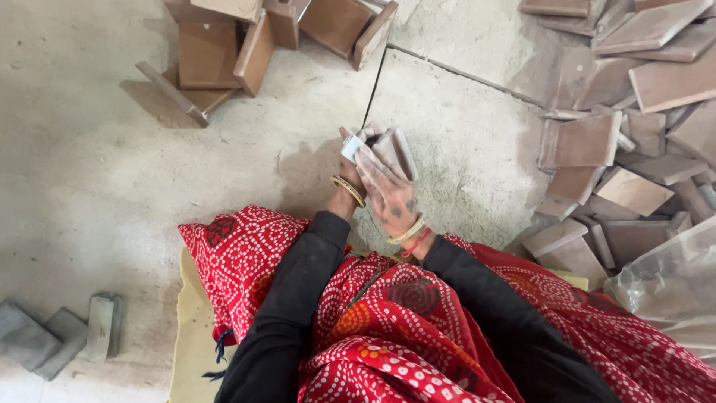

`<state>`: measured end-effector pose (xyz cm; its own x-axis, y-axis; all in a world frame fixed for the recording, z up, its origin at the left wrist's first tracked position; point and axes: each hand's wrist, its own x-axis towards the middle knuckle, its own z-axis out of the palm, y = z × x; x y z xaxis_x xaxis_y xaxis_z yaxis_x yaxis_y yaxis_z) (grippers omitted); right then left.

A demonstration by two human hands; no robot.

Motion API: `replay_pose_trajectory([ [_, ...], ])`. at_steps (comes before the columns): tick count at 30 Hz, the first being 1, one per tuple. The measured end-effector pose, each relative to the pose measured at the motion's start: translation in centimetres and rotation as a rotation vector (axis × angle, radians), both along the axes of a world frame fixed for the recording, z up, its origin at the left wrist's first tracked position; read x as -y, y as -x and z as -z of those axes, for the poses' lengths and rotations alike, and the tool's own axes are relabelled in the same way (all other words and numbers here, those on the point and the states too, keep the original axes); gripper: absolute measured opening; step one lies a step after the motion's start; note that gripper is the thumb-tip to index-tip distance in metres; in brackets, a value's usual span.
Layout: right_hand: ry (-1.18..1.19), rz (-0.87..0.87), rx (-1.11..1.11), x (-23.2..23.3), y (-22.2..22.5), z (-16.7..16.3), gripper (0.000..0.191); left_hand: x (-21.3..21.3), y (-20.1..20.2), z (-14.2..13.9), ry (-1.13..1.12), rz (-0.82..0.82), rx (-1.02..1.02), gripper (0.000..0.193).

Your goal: The person sits on a cushion on the workshop floor and smooths small flat stone pieces one at a time, rubbing each piece with a small abrasive block by hand, turning pieces over to work different faces, and setting finished pieces aside near piles of similar pieces.

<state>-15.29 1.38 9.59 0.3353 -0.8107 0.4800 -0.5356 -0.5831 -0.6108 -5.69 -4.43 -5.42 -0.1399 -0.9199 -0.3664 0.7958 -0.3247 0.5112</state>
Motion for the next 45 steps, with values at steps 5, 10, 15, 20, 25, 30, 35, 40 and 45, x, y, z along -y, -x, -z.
replay_pose_trajectory([
  [5, 0.014, 0.024, 0.018, 0.1, -0.5, -0.7, 0.037, 1.1, -0.5, -0.6, 0.050, 0.030, 0.196, 0.080],
  [10, 0.097, -0.077, -0.050, 0.3, 2.6, 1.8, 0.032, 2.5, -1.0, -0.2, 0.098, 0.026, 0.399, 0.082],
  [15, 0.049, -0.061, -0.031, -0.9, 5.6, 4.1, 0.033, 2.2, -1.2, -0.8, 0.146, -0.007, 0.409, 0.078],
  [20, 0.081, -0.034, -0.014, 0.2, 2.3, 2.9, 0.040, 2.3, -0.6, -0.8, 0.138, 0.010, 0.477, 0.073],
  [25, 0.309, -0.113, -0.259, 1.6, 2.3, -0.3, 0.045, 2.7, -1.6, -1.2, 0.148, -0.059, 0.259, 0.068],
  [30, 0.256, -0.151, -0.275, 0.2, 5.4, -2.4, 0.045, 1.7, -1.9, -3.9, 0.119, -0.027, 0.918, 0.078],
  [35, 0.262, -0.059, -0.200, 0.5, 3.4, -2.1, 0.046, 2.2, -0.5, -2.6, -0.003, -0.060, 0.977, 0.069],
  [40, 0.297, -0.151, -0.272, 1.7, 2.6, 0.4, 0.052, 1.6, -1.7, -0.4, 0.106, -0.081, 0.610, 0.050],
  [45, 0.436, -0.029, -0.290, 2.3, 8.0, 2.7, 0.031, 0.3, -2.8, -2.0, 0.014, 0.082, 1.514, 0.073],
])
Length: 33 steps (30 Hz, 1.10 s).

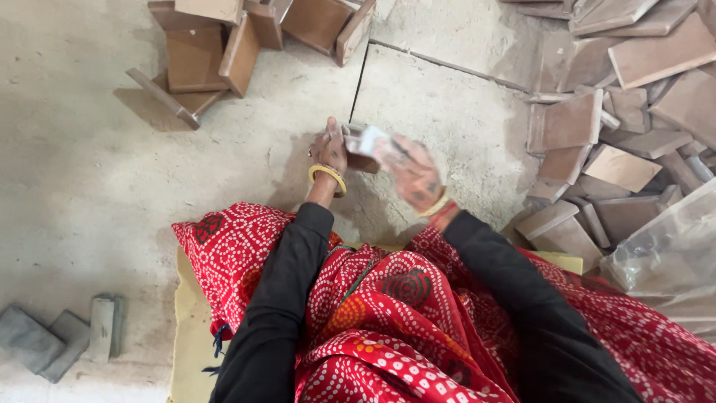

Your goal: The person sits on a cushion on the workshop floor and smooths small flat stone pieces one at a time, rubbing each piece with a small abrasive block by hand, turning pieces over to work different faces, and setting finished pieces aside near piles of similar pieces.

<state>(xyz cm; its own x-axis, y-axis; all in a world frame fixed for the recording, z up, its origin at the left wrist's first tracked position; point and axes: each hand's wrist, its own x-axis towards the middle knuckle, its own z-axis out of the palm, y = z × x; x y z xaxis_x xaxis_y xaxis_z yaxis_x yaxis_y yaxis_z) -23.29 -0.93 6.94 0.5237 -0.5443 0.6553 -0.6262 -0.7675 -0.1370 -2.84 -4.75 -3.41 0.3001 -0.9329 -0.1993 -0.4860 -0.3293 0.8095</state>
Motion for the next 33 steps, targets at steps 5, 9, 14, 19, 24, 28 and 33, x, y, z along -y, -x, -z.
replay_pose_trajectory([
  [5, -0.104, 0.057, 0.193, -0.6, 0.4, 0.1, 0.035, 0.0, 1.3, -1.6, -0.001, 0.053, 0.066, 0.059],
  [9, -0.137, 0.033, 0.239, -1.0, -3.9, 0.2, 0.045, -0.7, 0.5, 0.7, 0.118, 0.192, 0.402, 0.051],
  [14, -0.085, 0.041, 0.172, 0.2, -3.1, 0.1, 0.038, -1.6, -1.1, 1.5, 0.347, 0.289, 0.492, 0.041],
  [19, -0.278, 0.027, 0.420, 0.8, 1.4, 0.8, 0.032, -1.1, -0.2, -4.3, 0.250, 0.510, 0.244, 0.049],
  [24, -0.322, 0.115, 0.459, 0.7, 3.7, 3.4, 0.031, -2.0, 1.0, -10.1, 0.281, 0.596, 0.468, 0.057],
  [28, -0.478, 0.289, 0.423, 1.3, 4.1, 4.3, 0.028, -3.3, 1.3, -10.7, 0.241, 0.592, 0.567, 0.048],
  [33, -0.313, 0.145, 0.248, -0.7, -0.6, 3.3, 0.053, -4.0, -0.1, -7.5, 0.190, 0.543, 0.393, 0.051],
])
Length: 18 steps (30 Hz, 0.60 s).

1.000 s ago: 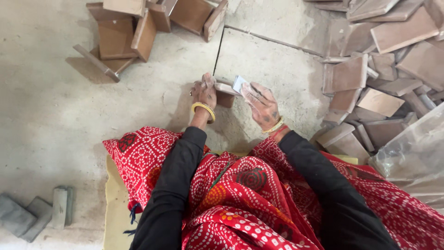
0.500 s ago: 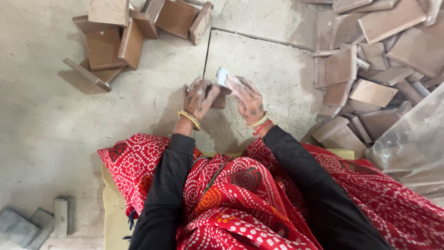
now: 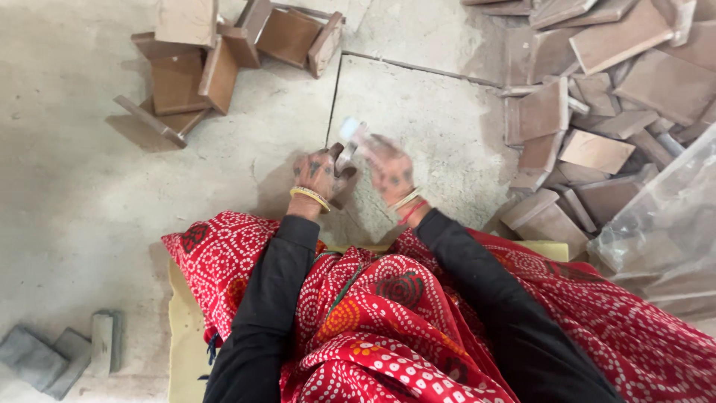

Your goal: The person sits on a cushion on the workshop floor and smooths small flat stone pieces one at a time, rubbing each piece with a small abrasive block by hand, turning pieces over to work different faces, and setting finished pieces aside near piles of similar pieces.

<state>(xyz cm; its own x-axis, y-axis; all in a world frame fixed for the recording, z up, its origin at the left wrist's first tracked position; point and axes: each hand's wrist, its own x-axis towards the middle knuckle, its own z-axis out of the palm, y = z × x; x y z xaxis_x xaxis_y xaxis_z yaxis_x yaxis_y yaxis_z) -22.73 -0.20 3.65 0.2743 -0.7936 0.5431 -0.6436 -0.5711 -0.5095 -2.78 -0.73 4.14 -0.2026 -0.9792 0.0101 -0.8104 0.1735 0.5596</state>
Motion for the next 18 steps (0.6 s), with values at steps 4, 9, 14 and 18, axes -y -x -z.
replay_pose_trajectory([
  [4, 0.180, -0.018, -0.173, -1.1, -2.7, -0.7, 0.057, -0.1, -0.3, 1.9, -0.099, -0.090, 0.171, 0.035],
  [9, -0.337, 0.209, -0.530, 3.0, 2.0, 1.4, 0.038, -0.4, -0.4, 1.9, 0.311, -0.123, 0.023, 0.040],
  [14, -0.570, 0.247, 0.266, 2.5, 4.4, 4.2, 0.029, 0.4, 0.1, 2.1, -0.029, -0.282, -0.224, 0.046],
  [18, -0.290, 0.165, 0.388, 2.2, 0.7, 3.3, 0.022, 1.2, 1.5, 2.5, -0.001, -0.428, -0.486, 0.064],
])
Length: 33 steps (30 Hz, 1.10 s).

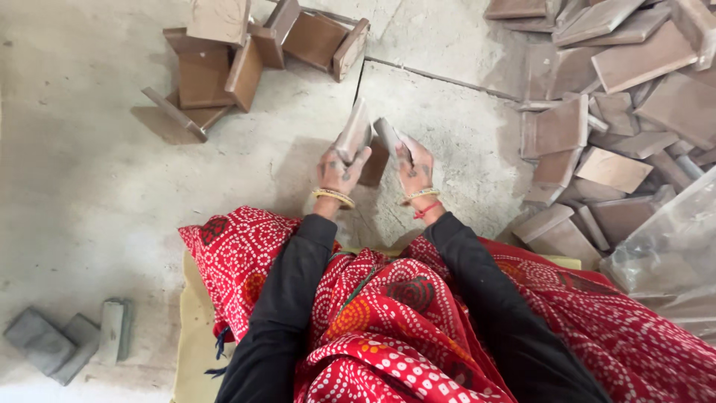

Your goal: The person sits on a cushion on the workshop floor and smooths small flat stone pieces one at a time, rubbing each piece with a small abrasive block by hand, turning pieces over to work different faces, and setting finished pieces aside near piles of similar pieces.

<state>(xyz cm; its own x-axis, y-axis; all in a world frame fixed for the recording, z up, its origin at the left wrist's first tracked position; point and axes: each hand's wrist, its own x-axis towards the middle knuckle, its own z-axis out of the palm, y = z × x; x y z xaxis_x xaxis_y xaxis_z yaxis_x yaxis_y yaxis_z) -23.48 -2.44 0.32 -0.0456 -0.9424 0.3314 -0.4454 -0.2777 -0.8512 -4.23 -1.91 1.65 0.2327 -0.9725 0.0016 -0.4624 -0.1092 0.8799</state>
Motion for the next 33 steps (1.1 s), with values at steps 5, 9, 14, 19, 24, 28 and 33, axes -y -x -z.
replay_pose_trajectory([
  [5, -0.182, -0.111, -0.068, -1.3, -5.7, -3.5, 0.044, 0.8, -1.1, 0.3, -0.111, 0.212, -0.945, 0.092],
  [9, 0.179, -0.194, -0.150, -6.0, -8.6, -4.2, 0.041, 1.3, -2.6, 2.3, -0.026, 0.103, -1.412, 0.083],
  [14, -0.007, -0.245, -0.183, -7.9, -9.2, -3.8, 0.056, 2.8, -2.1, 4.1, -0.003, 0.145, -1.474, 0.082],
  [19, -0.104, -0.317, -0.156, -1.4, -10.4, -3.4, 0.072, 2.2, -1.5, 3.8, -0.100, 0.113, -1.408, 0.080],
  [24, -0.073, -0.395, -0.263, 0.2, -10.9, -3.6, 0.075, 1.4, -1.5, 4.3, -0.151, 0.059, -1.368, 0.073],
  [28, -0.066, -0.464, -0.243, -4.2, -9.1, -3.8, 0.076, 2.9, -1.2, 5.9, 0.065, 0.137, -1.441, 0.073],
  [33, -0.024, -0.393, -0.265, 0.4, -9.8, -1.1, 0.060, 2.5, -0.3, 7.3, -0.047, 0.117, -1.284, 0.066],
])
